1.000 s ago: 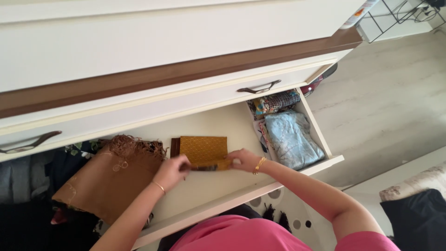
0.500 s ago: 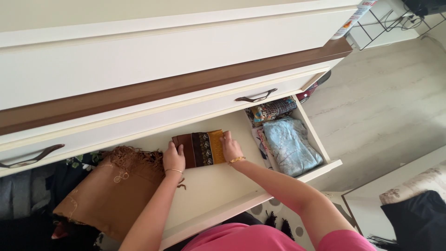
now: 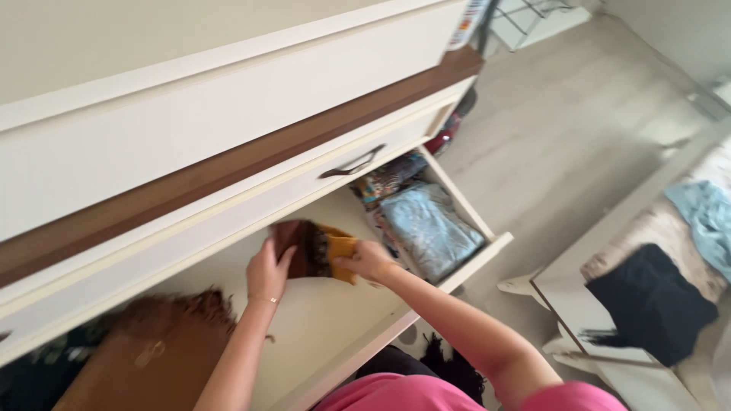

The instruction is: Organizing and folding various items of clothing, such as scarves, and placing them into a dresser drawer.

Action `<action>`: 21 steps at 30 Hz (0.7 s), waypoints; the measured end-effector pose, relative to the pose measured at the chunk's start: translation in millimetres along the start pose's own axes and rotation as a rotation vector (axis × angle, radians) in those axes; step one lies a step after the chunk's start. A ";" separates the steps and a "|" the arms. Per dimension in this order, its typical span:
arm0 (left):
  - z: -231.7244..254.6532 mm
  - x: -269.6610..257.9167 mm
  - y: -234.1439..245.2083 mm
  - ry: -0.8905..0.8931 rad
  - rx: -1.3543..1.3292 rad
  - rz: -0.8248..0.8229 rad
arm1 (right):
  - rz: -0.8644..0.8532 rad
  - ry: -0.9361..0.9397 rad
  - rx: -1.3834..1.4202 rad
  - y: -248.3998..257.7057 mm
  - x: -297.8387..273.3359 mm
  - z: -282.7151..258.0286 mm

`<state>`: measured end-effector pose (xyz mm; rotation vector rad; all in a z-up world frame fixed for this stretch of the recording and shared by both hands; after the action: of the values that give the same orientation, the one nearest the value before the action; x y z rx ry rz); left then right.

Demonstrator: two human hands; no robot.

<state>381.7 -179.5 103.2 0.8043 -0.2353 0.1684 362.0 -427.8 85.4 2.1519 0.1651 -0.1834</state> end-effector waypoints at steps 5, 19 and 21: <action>165.5 59.1 -63.7 -0.300 -0.148 -0.122 | 0.286 -0.240 -0.043 126.9 -98.6 63.0; 245.0 80.9 -210.3 -0.560 0.163 -0.359 | 0.783 -0.105 -0.036 184.3 -113.4 125.3; 253.4 82.4 -175.7 -0.557 0.100 -0.056 | 0.669 -0.355 0.511 166.8 -106.1 154.9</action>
<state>466.2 -479.0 173.8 0.9457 -0.7325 -0.1027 278.9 -653.8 156.4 2.4965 -0.8807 -0.2267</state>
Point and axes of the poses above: each hand's wrist, its own x-axis towards the middle knuckle, its own y-axis out of the back of the hand, z = x × y, the point moved 8 cm from there along x, towards the middle knuckle, and after that the axes turned 8 degrees about z, right-handed, at the moved point
